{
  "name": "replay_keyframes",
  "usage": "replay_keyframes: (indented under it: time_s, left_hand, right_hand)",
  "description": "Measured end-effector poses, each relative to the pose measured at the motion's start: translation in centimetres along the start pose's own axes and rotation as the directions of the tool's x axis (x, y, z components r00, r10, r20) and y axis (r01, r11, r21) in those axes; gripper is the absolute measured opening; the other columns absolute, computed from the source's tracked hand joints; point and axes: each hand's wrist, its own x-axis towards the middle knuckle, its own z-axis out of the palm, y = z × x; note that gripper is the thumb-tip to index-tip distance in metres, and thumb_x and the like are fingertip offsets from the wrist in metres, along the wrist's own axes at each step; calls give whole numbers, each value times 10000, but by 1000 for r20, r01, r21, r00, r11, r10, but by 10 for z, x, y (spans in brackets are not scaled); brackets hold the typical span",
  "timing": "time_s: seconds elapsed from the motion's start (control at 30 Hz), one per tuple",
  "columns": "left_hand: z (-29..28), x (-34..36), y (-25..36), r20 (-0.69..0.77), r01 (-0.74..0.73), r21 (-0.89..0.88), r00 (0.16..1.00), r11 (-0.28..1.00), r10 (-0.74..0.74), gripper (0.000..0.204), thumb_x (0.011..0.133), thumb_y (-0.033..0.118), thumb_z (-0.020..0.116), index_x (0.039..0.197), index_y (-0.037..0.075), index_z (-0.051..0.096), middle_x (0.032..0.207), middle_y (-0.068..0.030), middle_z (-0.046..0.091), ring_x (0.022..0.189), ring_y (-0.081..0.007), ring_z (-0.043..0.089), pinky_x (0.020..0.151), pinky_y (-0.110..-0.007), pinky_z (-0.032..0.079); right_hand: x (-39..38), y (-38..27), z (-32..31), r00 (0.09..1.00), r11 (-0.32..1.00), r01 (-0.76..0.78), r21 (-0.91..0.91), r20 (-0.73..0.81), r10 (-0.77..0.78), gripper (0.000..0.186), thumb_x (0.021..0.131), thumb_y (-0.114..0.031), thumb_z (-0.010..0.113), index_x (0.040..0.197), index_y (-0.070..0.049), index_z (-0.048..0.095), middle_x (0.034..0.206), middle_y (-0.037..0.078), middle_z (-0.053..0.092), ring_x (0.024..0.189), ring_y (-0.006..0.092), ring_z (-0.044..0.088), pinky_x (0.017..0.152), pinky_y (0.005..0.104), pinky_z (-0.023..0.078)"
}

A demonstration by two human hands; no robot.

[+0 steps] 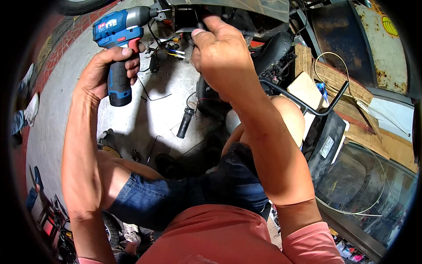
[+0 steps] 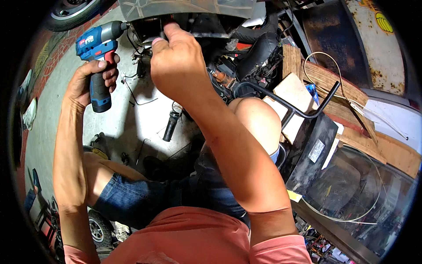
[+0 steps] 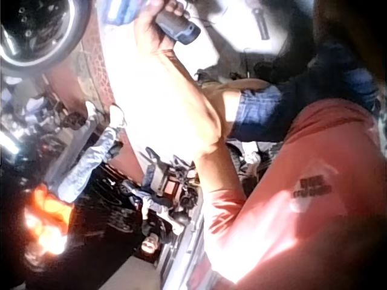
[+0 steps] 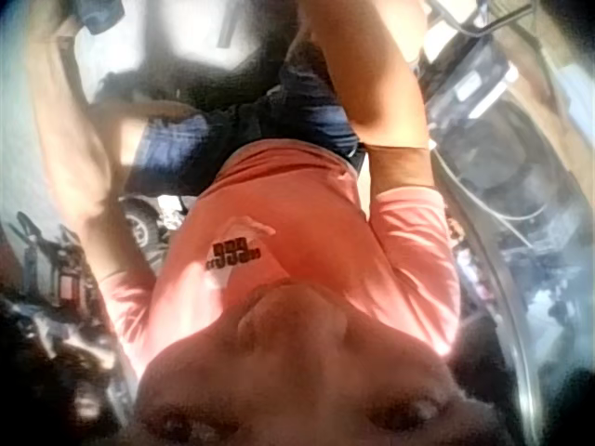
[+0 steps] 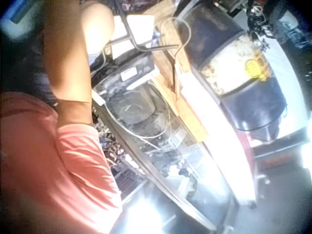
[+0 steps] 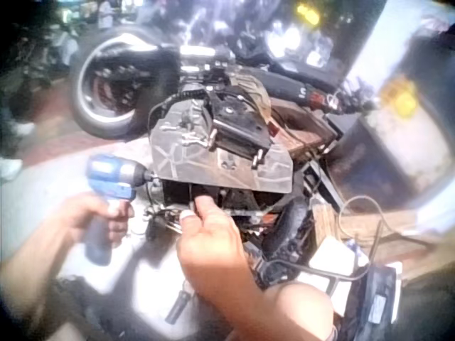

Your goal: The person sits on the floor in a workshop and uses a blue cordless impact driver to tighten screws on a metal plate attached to the front fork of a motorcycle. The person repeatedly positions the tool and drives screws into the assembly.

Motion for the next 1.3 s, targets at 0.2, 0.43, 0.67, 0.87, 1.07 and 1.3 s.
replay_keyframes:
  time_s: [0.2, 0.43, 0.67, 0.87, 1.07, 1.3]
  left_hand:
    - [-1, -4, -1, 47, 14, -78, 999, 997, -10, 489, 872, 280, 791, 1234, -2, 622, 769, -4, 585, 665, -138, 599, 600, -322, 550]
    - [-8, -5, 1, 38, -1, -19, 999, 1000, 2, 336, 878, 239, 810, 1106, 45, 656, 778, -25, 620, 673, -143, 628, 598, -310, 569]
    - [-3, -8, 6, 19, 31, -24, 999, 999, -31, 340, 885, 231, 788, 1123, 25, 660, 786, -25, 620, 673, -117, 621, 579, -285, 564]
    - [8, -14, 12, -17, 40, -33, 999, 999, -41, 317, 882, 217, 788, 1105, 26, 669, 792, -38, 645, 669, -118, 629, 579, -285, 570]
    - [0, -13, 11, -21, 80, -66, 996, 995, -82, 245, 869, 197, 798, 986, 24, 669, 758, -57, 647, 651, -161, 641, 572, -323, 574]
    - [8, -13, 16, -51, 69, -50, 996, 996, -72, 245, 832, 178, 816, 945, 26, 661, 735, -58, 633, 624, -161, 620, 578, -304, 550]
  right_hand:
    - [4, -1, -6, 995, 995, -48, -88, 80, 55, 415, 994, -196, 564, 1221, 141, 648, 1171, 390, 664, 1158, 533, 628, 1034, 484, 495]
    - [4, -15, -10, 986, 985, -37, -167, 154, 63, 363, 1001, -201, 556, 1150, 117, 646, 1117, 389, 665, 1108, 536, 631, 977, 501, 492]
    - [5, -17, -13, 979, 976, -61, -210, 177, 100, 311, 999, -176, 565, 1152, 84, 641, 1048, 348, 682, 1056, 501, 651, 942, 481, 499]
    - [5, -23, -15, 966, 973, -142, -183, 190, 177, 279, 984, -176, 577, 1095, 76, 623, 933, 302, 661, 903, 432, 638, 871, 447, 500]
    - [5, -18, -17, 968, 978, -102, -184, 208, 140, 245, 961, -171, 594, 1017, 68, 591, 791, 245, 609, 757, 358, 596, 769, 433, 498]
    - [6, -14, -22, 964, 981, -135, -142, 212, 163, 227, 967, -125, 600, 1092, 63, 617, 748, 176, 570, 707, 232, 520, 708, 387, 474]
